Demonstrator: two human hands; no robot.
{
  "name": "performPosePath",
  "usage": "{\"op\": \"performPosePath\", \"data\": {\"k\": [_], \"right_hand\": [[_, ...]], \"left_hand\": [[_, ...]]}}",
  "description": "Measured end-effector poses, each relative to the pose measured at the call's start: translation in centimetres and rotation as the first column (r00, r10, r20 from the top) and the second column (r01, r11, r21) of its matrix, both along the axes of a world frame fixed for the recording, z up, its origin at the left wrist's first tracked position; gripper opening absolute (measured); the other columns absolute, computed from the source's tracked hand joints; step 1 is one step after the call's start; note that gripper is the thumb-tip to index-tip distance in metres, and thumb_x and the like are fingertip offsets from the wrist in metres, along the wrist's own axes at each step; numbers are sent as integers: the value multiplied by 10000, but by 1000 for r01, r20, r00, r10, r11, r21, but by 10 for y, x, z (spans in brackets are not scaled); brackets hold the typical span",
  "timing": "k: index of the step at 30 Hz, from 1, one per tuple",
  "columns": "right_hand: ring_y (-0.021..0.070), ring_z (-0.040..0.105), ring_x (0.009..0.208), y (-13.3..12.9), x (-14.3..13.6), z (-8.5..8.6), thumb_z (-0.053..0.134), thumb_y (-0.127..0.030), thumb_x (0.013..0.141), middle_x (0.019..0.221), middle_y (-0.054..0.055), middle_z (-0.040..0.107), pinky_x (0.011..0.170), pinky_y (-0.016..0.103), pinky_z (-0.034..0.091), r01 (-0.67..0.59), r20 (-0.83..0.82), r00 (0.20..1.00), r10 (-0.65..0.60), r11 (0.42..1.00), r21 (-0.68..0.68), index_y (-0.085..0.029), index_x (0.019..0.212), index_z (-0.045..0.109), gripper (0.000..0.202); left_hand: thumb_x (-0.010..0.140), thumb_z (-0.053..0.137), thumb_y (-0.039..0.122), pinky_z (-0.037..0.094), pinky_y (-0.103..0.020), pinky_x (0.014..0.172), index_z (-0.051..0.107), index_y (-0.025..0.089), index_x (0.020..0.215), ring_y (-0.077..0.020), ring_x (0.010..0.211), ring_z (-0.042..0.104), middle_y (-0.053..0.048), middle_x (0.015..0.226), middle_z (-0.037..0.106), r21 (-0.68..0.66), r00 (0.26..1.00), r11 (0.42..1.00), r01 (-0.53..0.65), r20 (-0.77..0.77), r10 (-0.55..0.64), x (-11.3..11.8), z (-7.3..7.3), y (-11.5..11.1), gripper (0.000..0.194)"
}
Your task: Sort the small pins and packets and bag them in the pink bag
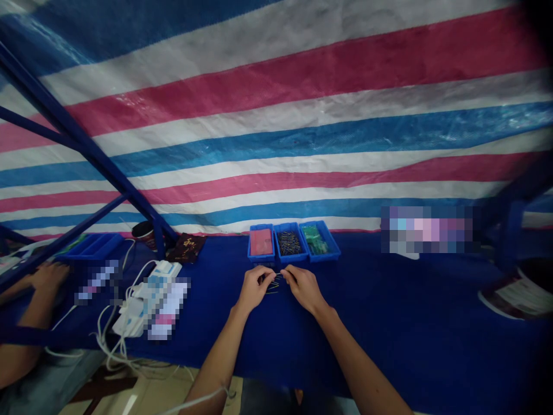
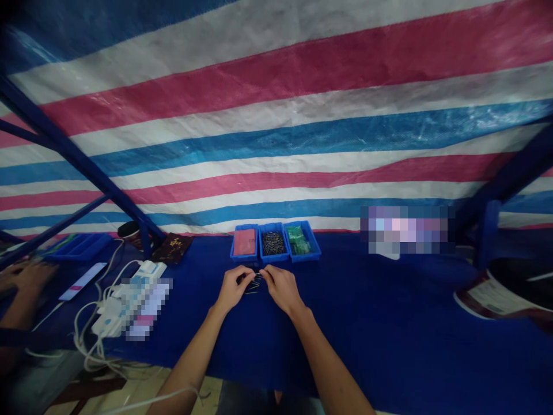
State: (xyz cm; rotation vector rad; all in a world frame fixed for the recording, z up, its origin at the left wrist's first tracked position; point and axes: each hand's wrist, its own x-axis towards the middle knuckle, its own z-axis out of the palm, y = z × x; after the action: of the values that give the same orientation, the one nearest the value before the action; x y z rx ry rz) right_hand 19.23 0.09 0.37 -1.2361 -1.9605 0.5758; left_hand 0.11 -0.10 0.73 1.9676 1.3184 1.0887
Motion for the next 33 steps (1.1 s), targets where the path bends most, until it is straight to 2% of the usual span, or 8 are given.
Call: {"op": "performPosePath", "data": {"k": [3,5,13,22,29,33], "right_hand": [[166,636,701,0,0,1,514,-348,985,797,-1,690,642,256,403,-39,-58,998,38,999,-2,-242,931,621,160],[170,644,731,0,-1,1,523,-321,976,819,4,695,659,256,415,-51,-79,996,52,999,7,-239,933,622,135],[171,633,703,1,-1,-2,445,-326,1010,778,14,673,648,259,411,-38,-58,998,38,999,13,-233,867,610,237],[159,585,601,2,-1,-6,386,-383,1036,677,9,631,594,249,340,35,38,999,-37,998,51,-227,738,538,370],[158,578,623,1,-1,-5,386,-367,1036,702,10,622,606,257,358,39,10,999,-40,998,56,-224,744,544,362],[171,624,710,1,0,-1,429,-334,1014,807,25,672,661,268,421,-15,-78,997,19,999,49,-229,852,610,265]], "left_hand": [[938,574,357,430,-247,644,721,157,823,-141,650,579,-47,768,701,-5,1000,1000,-5,6,5,0,0,0,273],[937,575,358,430,-246,642,720,154,822,-142,653,580,-47,769,700,-9,1000,1000,-1,5,1,-1,0,0,275],[939,575,344,431,-247,643,722,160,821,-141,649,582,-47,765,701,-6,1000,1000,4,3,-4,0,1,0,263],[948,547,397,434,-253,645,725,164,835,-145,647,562,-53,759,693,-1,1000,1000,9,-18,-9,0,1,0,314],[944,561,377,430,-254,638,722,166,822,-140,638,561,-48,761,696,8,1000,1000,6,-13,-6,0,0,0,292],[945,554,394,433,-260,648,717,161,828,-147,654,564,-56,775,701,1,1000,1000,-6,-4,6,-1,-1,0,307]]}}
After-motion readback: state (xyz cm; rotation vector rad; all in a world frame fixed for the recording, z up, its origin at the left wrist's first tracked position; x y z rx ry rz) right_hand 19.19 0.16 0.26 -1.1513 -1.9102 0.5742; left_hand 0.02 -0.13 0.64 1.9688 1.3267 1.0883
